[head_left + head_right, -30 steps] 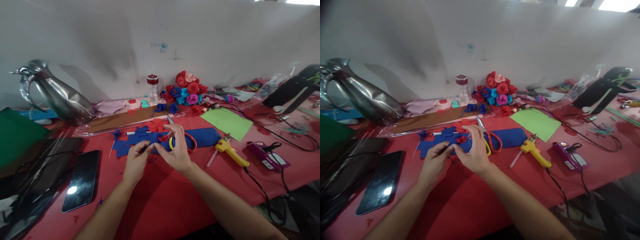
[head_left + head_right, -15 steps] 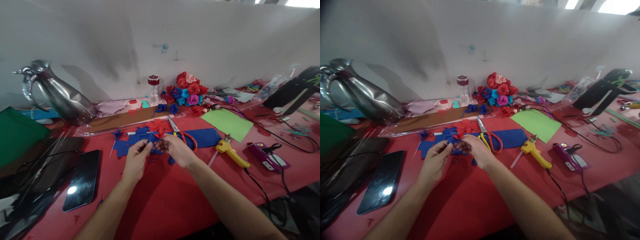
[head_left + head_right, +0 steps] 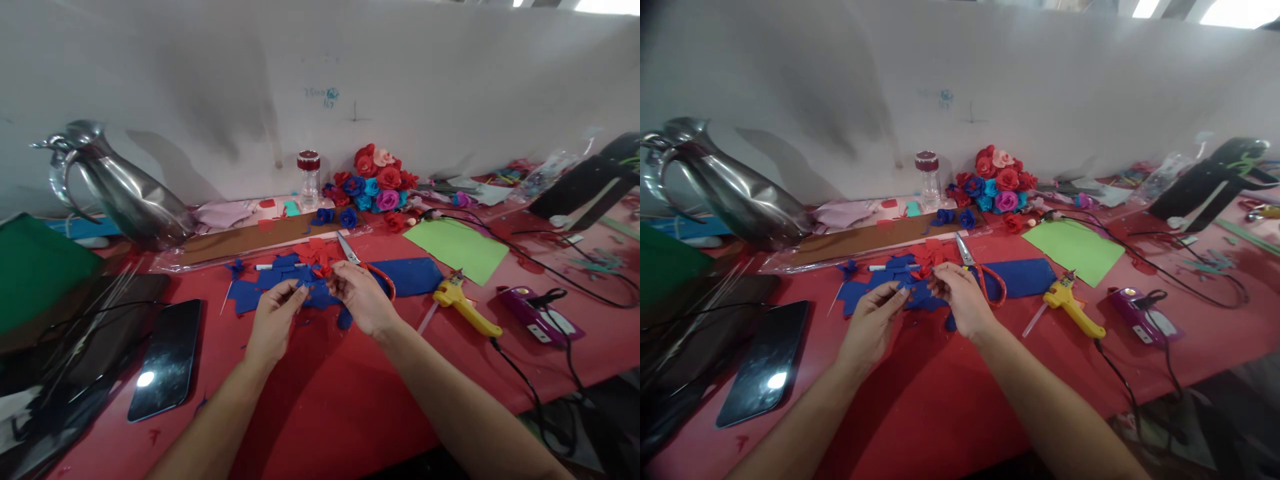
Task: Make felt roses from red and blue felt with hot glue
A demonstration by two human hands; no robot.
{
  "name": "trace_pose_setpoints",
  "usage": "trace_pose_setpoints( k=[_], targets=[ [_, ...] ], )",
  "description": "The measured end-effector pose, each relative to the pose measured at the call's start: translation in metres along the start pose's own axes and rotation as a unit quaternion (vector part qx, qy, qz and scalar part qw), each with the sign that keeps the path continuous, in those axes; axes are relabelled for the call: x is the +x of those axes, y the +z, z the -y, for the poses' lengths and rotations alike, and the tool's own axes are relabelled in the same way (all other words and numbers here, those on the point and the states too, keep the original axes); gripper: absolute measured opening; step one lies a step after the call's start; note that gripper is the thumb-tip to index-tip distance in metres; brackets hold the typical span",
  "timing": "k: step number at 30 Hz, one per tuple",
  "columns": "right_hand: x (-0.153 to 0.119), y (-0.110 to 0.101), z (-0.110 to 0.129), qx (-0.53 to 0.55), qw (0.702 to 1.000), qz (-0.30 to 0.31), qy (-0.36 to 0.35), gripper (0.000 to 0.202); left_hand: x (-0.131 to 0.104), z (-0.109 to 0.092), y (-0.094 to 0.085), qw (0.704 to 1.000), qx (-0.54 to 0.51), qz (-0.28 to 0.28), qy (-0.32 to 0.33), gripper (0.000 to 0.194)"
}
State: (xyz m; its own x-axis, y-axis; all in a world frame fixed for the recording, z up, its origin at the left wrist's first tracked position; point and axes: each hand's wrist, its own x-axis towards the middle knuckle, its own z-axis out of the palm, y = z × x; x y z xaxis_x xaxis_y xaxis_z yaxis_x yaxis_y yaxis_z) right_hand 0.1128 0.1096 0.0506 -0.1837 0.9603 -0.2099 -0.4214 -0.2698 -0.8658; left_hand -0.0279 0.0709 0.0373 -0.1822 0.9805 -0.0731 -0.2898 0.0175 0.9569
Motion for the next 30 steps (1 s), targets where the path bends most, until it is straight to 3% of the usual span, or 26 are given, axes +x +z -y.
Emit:
trace_pose_setpoints(
  k=[5, 10, 17, 30],
  targets=[
    [0.0, 0.0, -0.006, -0.051, 0.998, 0.03, -0.009, 0.01, 0.0, 0.0, 0.0, 1.0, -0.009, 0.0, 0.001, 0.018],
    [-0.006, 0.008, -0.015, -0.085, 0.991, 0.077, -0.073, 0.015, 0.001, 0.003, -0.002, 1.0, -0.011, 0.012, 0.01, 0.016],
    [-0.007, 0.01, -0.026, -0.152, 0.979, 0.04, -0.131, 0.011, 0.0, 0.006, 0.0, 0.999, -0.034, 0.006, 0.006, 0.017],
    [-0.008, 0.01, -0.032, -0.155, 0.973, 0.035, -0.168, 0.014, 0.003, 0.014, -0.005, 1.0, 0.0, 0.017, 0.016, 0.02]
  ],
)
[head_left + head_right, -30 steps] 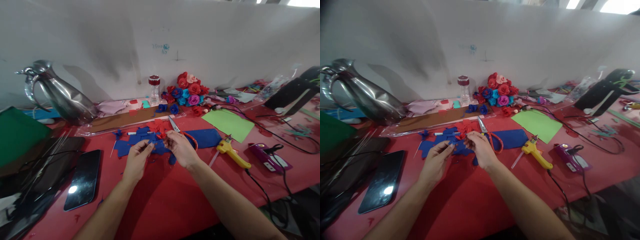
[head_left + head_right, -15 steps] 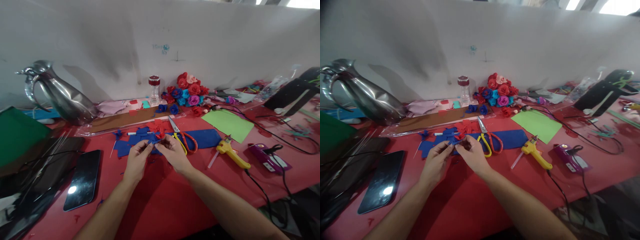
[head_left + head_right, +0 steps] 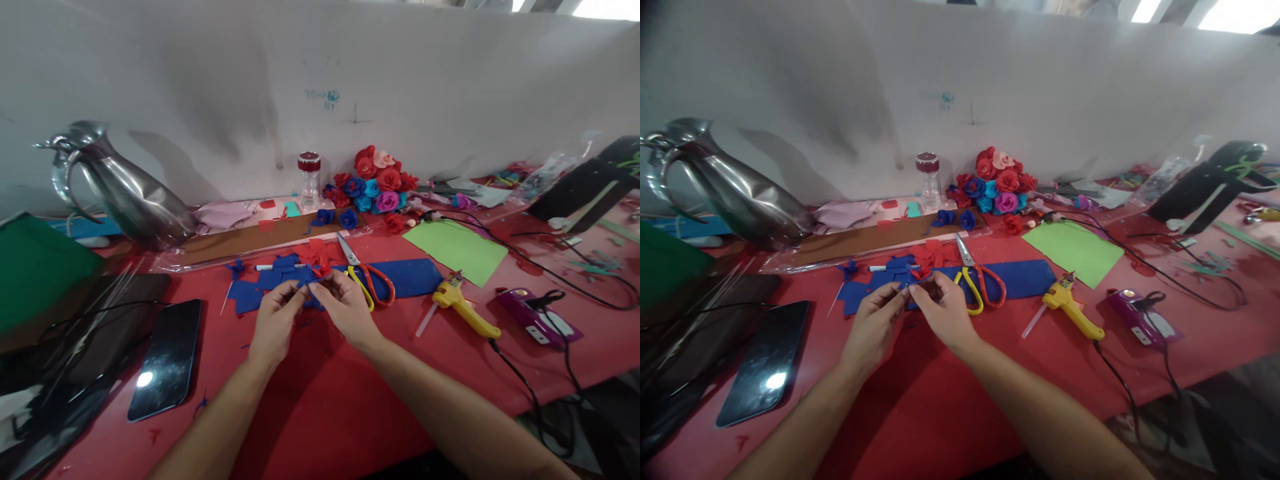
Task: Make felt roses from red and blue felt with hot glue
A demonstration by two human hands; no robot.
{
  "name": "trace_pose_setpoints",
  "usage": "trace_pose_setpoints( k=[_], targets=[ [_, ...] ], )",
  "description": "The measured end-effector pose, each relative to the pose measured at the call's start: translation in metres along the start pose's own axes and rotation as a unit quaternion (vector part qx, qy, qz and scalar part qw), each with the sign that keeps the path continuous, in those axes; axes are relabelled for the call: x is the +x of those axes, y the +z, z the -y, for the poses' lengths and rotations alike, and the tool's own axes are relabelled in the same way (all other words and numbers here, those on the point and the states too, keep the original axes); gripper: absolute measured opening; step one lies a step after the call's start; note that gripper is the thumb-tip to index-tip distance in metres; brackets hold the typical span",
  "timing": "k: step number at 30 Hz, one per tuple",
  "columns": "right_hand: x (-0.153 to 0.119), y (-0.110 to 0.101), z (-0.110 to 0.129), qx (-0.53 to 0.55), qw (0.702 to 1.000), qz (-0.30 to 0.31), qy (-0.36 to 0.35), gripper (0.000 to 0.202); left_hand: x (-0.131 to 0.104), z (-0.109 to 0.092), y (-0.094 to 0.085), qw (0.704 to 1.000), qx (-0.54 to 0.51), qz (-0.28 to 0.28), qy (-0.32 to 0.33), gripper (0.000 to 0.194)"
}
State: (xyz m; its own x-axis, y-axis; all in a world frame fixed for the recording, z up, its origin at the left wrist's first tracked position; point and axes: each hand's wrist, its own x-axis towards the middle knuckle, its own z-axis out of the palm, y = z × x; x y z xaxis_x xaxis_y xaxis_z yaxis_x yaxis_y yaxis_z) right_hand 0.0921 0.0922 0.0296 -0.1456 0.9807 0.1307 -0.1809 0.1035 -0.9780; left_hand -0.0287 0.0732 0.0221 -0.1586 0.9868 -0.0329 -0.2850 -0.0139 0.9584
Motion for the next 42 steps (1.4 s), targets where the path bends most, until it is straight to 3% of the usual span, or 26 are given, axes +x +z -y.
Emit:
trace_pose_setpoints(
  k=[7, 10, 15, 22, 31, 37, 42],
  targets=[
    [-0.001, 0.0, 0.005, 0.008, 1.0, -0.01, -0.004, 0.01, -0.002, -0.008, 0.003, 0.999, -0.029, -0.024, -0.001, 0.013],
    [-0.001, 0.0, 0.008, 0.013, 1.0, -0.009, 0.003, 0.01, -0.001, -0.012, 0.005, 0.997, -0.06, -0.05, -0.013, 0.018],
    [0.0, 0.001, 0.009, 0.006, 1.0, -0.007, -0.01, 0.012, -0.002, -0.015, 0.008, 0.996, -0.071, -0.049, -0.014, 0.024],
    [-0.001, 0.0, 0.008, -0.019, 1.0, -0.018, -0.011, 0.019, -0.002, -0.015, 0.007, 0.993, -0.087, -0.078, -0.005, 0.02],
    [0.0, 0.0, 0.011, 0.072, 0.995, 0.063, 0.037, 0.025, 0.001, -0.016, 0.001, 0.983, -0.16, -0.023, -0.089, 0.026],
    [0.001, -0.002, 0.007, 0.063, 0.995, 0.066, 0.031, 0.023, 0.0, -0.016, 0.0, 0.978, -0.178, 0.006, -0.11, 0.031],
    [0.002, -0.005, 0.006, 0.058, 0.996, 0.061, 0.025, 0.026, -0.001, -0.017, 0.0, 0.979, -0.178, 0.04, -0.092, 0.029]
  ],
)
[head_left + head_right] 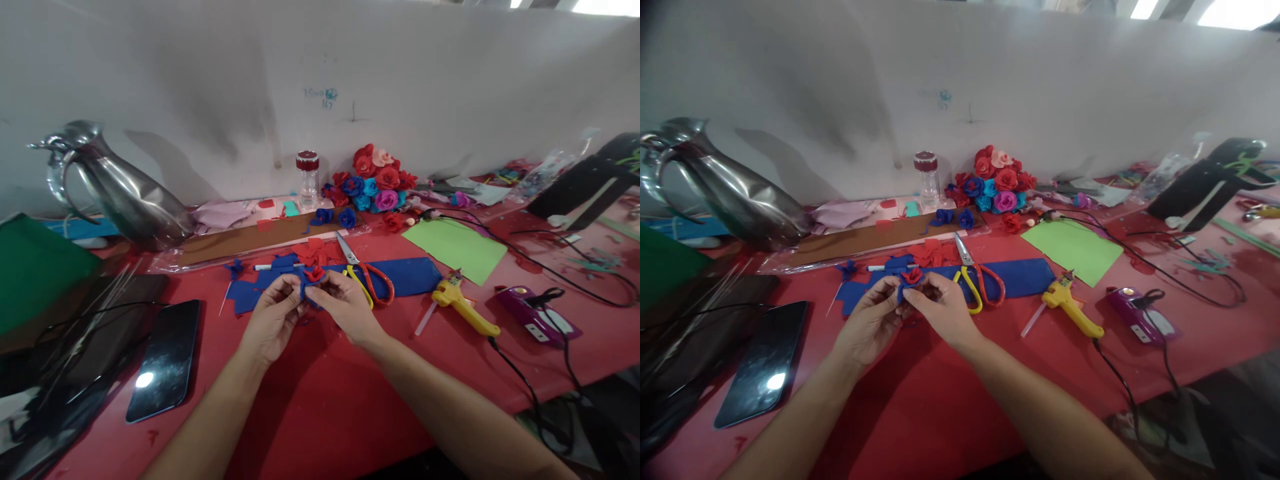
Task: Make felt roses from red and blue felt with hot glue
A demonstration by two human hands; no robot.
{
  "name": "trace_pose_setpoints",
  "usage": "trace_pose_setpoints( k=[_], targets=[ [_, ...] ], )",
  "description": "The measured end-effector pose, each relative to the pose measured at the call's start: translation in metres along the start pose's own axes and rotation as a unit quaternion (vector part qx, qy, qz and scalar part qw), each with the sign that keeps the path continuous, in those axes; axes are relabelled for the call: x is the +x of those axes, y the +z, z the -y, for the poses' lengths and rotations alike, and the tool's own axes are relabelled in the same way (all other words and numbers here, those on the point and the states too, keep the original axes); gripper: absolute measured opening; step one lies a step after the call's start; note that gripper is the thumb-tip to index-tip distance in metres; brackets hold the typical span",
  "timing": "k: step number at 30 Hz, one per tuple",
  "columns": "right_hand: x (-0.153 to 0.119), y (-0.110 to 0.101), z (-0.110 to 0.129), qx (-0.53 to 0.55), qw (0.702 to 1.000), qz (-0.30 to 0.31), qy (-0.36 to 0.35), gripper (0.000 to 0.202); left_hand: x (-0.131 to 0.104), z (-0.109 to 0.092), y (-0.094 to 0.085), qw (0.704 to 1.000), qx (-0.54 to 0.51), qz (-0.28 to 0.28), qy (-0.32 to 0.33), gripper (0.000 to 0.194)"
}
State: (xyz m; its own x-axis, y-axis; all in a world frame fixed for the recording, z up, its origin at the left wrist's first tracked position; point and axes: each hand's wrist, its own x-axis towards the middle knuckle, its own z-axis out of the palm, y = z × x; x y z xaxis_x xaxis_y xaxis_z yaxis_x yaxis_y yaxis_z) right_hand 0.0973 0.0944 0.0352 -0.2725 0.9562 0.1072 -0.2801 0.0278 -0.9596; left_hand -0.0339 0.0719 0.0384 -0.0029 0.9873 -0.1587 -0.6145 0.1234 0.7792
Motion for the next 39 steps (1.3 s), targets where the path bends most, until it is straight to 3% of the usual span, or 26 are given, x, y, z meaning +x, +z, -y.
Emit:
trace_pose_setpoints(
  k=[6, 13, 21, 30, 39],
  targets=[
    [-0.0014, 0.0002, 0.0035, 0.014, 1.0, 0.017, 0.009, 0.022, -0.0002, -0.0023, 0.0011, 1.0, 0.006, -0.001, 0.024, 0.029],
    [-0.0003, -0.001, 0.0008, -0.012, 1.0, -0.019, 0.007, 0.017, -0.0017, -0.0021, 0.0042, 0.994, 0.083, 0.001, 0.065, 0.027],
    [-0.0001, -0.0018, 0.001, -0.058, 0.997, -0.047, -0.01, 0.015, -0.0054, -0.0016, 0.0059, 0.943, 0.269, -0.023, 0.197, 0.015],
    [-0.0012, -0.002, 0.0055, -0.096, 0.995, -0.027, -0.025, 0.016, -0.0048, 0.0006, 0.0022, 0.931, 0.321, -0.038, 0.171, 0.016],
    [0.0014, -0.0045, -0.0007, -0.103, 0.993, -0.043, -0.026, 0.018, -0.0046, 0.0013, 0.0036, 0.956, 0.268, -0.026, 0.117, 0.016]
  ],
)
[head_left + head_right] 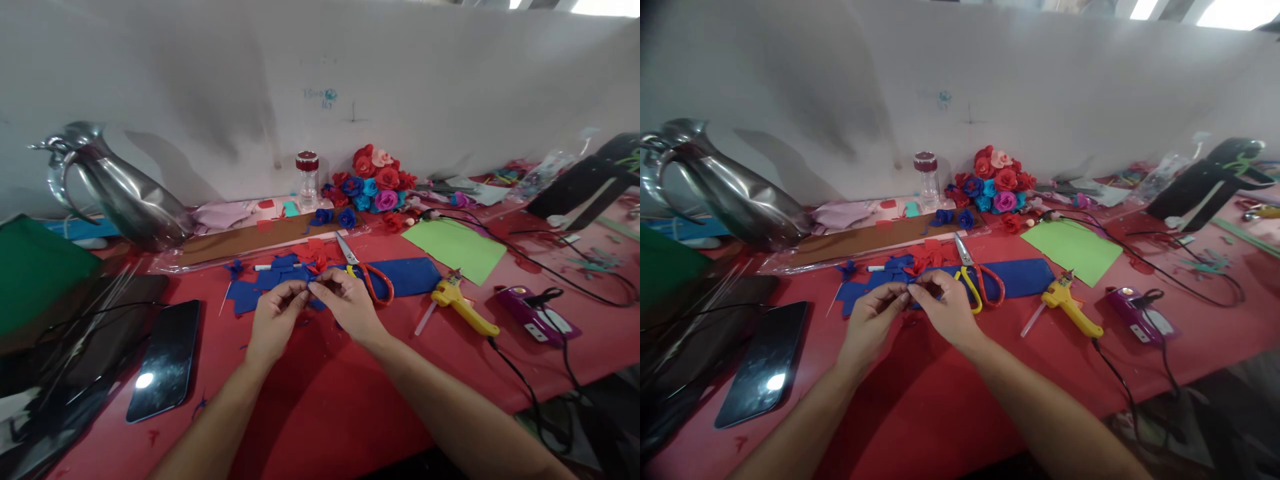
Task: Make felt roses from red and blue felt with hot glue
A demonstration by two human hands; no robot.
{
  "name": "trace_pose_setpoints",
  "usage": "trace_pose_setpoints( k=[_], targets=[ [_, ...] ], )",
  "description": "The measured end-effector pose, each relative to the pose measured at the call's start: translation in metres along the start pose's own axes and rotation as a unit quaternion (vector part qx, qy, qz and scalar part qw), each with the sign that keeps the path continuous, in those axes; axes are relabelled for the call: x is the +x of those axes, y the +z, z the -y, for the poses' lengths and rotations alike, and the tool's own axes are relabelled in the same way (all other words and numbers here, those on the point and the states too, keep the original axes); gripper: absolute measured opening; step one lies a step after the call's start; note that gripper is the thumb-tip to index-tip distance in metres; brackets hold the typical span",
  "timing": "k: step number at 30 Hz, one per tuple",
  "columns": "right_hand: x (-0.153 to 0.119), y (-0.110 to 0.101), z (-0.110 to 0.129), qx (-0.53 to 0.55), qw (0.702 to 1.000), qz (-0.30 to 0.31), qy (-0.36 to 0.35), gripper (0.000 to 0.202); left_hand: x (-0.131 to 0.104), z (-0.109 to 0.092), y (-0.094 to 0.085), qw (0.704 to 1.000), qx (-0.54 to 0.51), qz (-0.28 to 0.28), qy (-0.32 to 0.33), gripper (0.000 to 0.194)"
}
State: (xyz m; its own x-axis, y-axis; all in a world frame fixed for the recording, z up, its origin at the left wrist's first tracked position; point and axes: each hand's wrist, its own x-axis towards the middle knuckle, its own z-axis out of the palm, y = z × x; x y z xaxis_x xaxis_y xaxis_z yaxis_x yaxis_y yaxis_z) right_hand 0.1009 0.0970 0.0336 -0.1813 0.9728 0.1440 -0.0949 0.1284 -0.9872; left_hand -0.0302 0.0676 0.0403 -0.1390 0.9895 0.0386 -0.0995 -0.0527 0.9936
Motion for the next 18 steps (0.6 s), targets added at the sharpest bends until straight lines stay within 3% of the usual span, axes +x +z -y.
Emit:
trace_pose_setpoints(
  k=[9, 13, 18],
  targets=[
    [0.0013, -0.0044, 0.0035, -0.032, 0.999, 0.014, -0.041, 0.015, -0.0018, 0.0014, 0.0027, 1.0, -0.017, 0.003, 0.002, 0.006],
    [0.0029, -0.0033, 0.0003, -0.001, 0.997, 0.039, -0.071, 0.016, 0.001, 0.004, -0.0001, 0.998, -0.007, -0.031, 0.059, 0.002],
    [0.0018, -0.0061, 0.0035, -0.036, 0.984, 0.061, -0.162, 0.012, 0.0007, 0.0013, -0.0059, 0.988, 0.042, -0.031, 0.143, 0.018]
  ],
)
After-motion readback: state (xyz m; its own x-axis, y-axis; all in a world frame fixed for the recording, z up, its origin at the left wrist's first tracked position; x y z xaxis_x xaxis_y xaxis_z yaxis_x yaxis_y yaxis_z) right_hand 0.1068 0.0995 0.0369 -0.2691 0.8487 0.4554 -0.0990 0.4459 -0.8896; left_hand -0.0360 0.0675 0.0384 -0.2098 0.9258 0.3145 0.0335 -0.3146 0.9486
